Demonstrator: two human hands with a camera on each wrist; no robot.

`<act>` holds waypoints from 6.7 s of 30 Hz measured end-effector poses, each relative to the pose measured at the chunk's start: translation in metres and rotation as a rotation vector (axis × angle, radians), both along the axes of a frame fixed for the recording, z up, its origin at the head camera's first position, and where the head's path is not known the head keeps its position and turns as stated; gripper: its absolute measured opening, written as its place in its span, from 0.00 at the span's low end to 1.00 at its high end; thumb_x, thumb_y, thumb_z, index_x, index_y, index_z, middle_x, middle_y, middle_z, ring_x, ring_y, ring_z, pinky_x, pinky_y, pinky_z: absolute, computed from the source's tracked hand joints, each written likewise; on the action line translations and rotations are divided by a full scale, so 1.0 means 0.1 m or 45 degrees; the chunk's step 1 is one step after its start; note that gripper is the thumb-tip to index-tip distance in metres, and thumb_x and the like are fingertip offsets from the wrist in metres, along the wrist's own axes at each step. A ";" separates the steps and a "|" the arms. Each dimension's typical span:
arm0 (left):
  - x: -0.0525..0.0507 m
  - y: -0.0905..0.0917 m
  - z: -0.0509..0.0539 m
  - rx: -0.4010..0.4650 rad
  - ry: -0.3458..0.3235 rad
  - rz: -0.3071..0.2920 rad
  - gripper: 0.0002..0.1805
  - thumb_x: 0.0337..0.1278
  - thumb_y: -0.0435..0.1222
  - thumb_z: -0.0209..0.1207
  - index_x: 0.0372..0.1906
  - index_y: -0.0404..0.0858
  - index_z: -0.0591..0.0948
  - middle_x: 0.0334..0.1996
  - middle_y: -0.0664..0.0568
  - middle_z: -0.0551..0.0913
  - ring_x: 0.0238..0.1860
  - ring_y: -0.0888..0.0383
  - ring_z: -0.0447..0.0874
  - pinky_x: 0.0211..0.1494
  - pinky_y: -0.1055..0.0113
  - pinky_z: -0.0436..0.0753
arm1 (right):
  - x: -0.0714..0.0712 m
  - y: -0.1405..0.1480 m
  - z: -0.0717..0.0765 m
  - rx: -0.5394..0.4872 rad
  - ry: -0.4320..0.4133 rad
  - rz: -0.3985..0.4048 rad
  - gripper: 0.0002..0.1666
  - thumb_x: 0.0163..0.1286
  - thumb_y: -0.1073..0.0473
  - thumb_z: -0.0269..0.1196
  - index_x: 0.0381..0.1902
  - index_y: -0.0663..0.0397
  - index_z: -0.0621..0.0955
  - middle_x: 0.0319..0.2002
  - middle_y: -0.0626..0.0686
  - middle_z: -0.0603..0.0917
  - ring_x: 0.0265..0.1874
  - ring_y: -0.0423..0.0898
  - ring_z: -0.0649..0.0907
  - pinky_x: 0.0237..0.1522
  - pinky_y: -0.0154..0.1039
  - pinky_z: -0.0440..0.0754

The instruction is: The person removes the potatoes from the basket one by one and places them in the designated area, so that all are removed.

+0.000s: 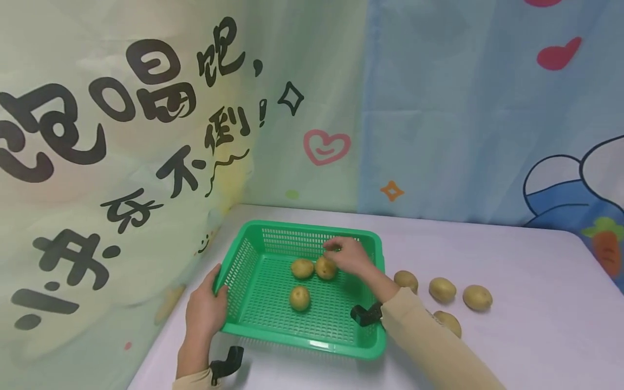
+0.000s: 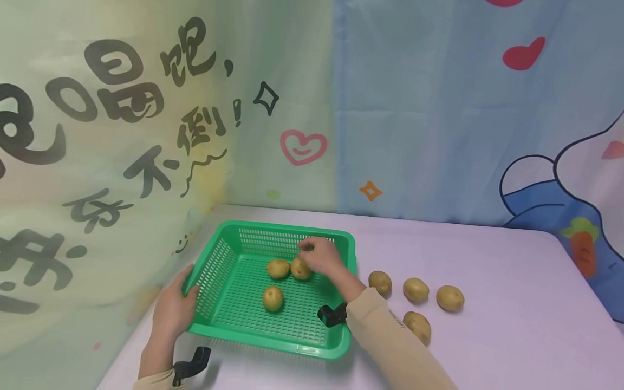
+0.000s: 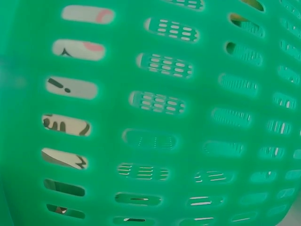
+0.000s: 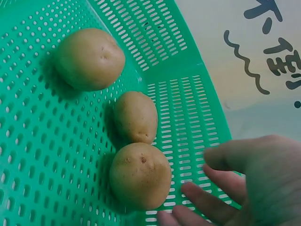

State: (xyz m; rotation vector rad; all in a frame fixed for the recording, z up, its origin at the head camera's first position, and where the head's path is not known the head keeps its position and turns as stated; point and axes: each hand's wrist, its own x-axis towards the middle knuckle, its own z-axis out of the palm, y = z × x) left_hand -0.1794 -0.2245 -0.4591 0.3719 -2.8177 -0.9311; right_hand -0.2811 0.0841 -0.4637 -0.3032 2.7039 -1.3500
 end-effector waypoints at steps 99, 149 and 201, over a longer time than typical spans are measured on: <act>0.05 -0.03 0.03 0.003 -0.027 0.003 0.29 0.69 0.35 0.50 0.73 0.38 0.63 0.63 0.31 0.72 0.39 0.45 0.77 0.34 0.59 0.72 | 0.91 0.68 0.41 -0.494 -0.222 -0.030 0.37 0.61 0.59 0.70 0.67 0.47 0.71 0.63 0.56 0.73 0.53 0.52 0.80 0.46 0.42 0.80; 0.03 0.00 0.05 0.025 -0.026 0.002 0.29 0.70 0.35 0.49 0.74 0.38 0.62 0.65 0.31 0.70 0.45 0.42 0.77 0.43 0.49 0.74 | 1.89 2.13 -0.50 -0.332 -0.519 -0.955 0.61 0.56 0.39 0.72 0.79 0.38 0.51 0.78 0.59 0.38 0.73 0.69 0.44 0.66 0.66 0.54; 0.05 0.00 0.01 0.052 -0.015 0.016 0.29 0.70 0.36 0.50 0.74 0.40 0.62 0.64 0.32 0.72 0.36 0.46 0.77 0.30 0.62 0.69 | 1.85 2.19 -0.74 -0.042 -0.286 -0.940 0.47 0.63 0.56 0.68 0.76 0.52 0.58 0.74 0.68 0.55 0.68 0.73 0.57 0.65 0.68 0.53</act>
